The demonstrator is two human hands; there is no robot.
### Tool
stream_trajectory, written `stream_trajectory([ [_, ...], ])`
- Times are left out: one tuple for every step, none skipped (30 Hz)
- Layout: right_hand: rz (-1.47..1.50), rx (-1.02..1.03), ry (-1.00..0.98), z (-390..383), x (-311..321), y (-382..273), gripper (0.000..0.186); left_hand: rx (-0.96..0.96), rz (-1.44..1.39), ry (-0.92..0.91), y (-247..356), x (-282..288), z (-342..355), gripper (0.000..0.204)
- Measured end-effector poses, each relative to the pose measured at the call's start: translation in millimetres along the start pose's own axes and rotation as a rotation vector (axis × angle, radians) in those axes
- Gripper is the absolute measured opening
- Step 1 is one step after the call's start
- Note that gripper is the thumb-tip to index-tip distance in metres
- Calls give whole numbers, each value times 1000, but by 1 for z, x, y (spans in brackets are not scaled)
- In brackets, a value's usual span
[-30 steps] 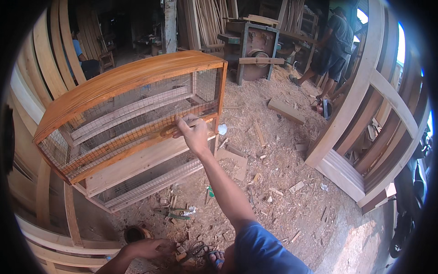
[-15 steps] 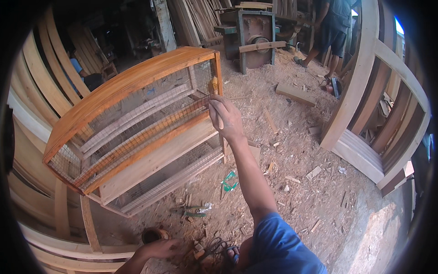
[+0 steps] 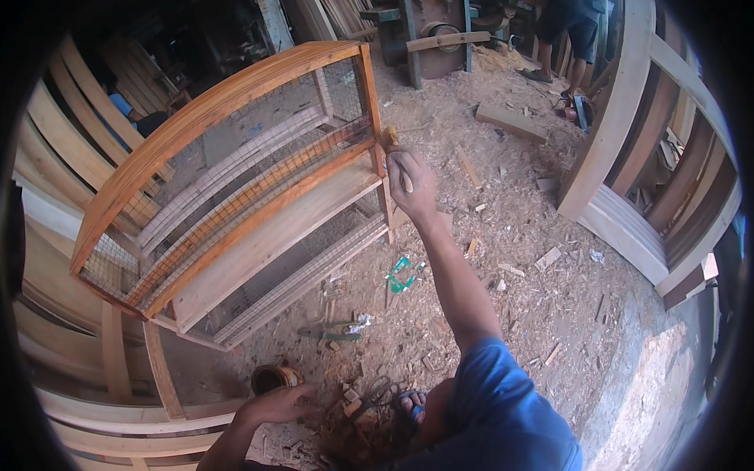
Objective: The person applies varnish to a wooden frame with wire mesh using a brush. They repeatedly dip the brush into a can and coat the frame's edges and surfaces.
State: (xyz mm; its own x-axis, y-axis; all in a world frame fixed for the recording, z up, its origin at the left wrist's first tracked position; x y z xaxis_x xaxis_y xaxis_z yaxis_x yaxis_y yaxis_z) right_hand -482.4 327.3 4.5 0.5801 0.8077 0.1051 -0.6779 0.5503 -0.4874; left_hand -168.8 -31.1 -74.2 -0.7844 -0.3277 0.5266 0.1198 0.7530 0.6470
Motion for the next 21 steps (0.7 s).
stream_trajectory([
  [-20, 21, -16, -11, -4, 1, 6, -1, 17, 16, 2, 1, -1, 70],
  [-47, 25, -27, -26, -7, 2, 7, -2, 30, 35, 5, 2, -3, 70],
  [-40, -27, -100, -38, -9, 4, 6, -5, 37, 57, 9, 3, -4, 70],
  [-53, -121, -196, -46, -11, 8, 5, 33, 14, 45, 12, 4, -6, 71],
  [-86, -253, -314, -50, -14, 14, 5, 73, -14, 30, 15, 6, -8, 71],
  [-38, -311, -224, -48, -13, 18, 4, 108, -70, 22, 18, 7, -9, 72],
  [12, -377, -187, -43, -13, 23, 6, 112, -24, 23, 22, 9, -10, 73],
  [26, -512, -176, -35, -13, 30, 9, 111, -7, 26, 25, 10, -11, 75],
  [55, -614, -163, -27, -16, 33, 11, 135, 11, 11, 27, 11, -12, 76],
  [-63, -535, -188, -18, -20, 32, 13, 128, 11, 14, 29, 13, -13, 77],
  [-157, -412, -208, -10, -23, 29, 15, 146, 8, -7, 30, 13, -14, 77],
  [-252, -291, -226, -9, -27, 24, 16, 155, 6, -22, 32, 11, -17, 78],
  [-244, -286, -251, -13, -33, 17, 17, 137, 15, -3, 34, 9, -20, 76],
  [-237, -279, -272, -21, -40, 7, 17, 112, 30, 30, 36, 9, -23, 74],
  [-264, -296, -307, -33, -47, -4, 18, 101, 57, 50, 37, 8, -25, 72],
  [-198, -236, -369, -43, -54, -18, 17, 74, 30, 66, 39, 8, -27, 71],
  [-210, -214, -450, -51, -65, -33, 14, 65, 14, 71, 39, 9, -28, 70],
  [-173, -162, -467, -56, -75, -50, 11, 58, -4, 74, 40, 9, -30, 69],
  [-142, -89, -462, -61, -85, -70, 9, 73, 2, 64, 41, 10, -30, 68],
  [-104, -29, -496, -65, -96, -91, 8, 83, 8, 52, 42, 11, -28, 66],
  [-55, -84, -569, -71, -105, -111, 15, 90, 15, 39, 43, 12, -26, 64],
])
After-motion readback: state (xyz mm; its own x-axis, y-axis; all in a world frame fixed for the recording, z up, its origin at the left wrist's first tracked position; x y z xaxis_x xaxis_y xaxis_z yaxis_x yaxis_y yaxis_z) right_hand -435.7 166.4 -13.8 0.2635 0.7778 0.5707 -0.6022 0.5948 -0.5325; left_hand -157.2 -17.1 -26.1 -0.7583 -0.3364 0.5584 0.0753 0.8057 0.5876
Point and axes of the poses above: each hand's wrist, its own z-axis towards the middle knuckle, its own x-axis out of the back of the hand, y = z × x, the point moved 2 cm from there along z, towards the middle knuckle, and after that the axes turned 5 degrees about -x, right-handed, at the moved point
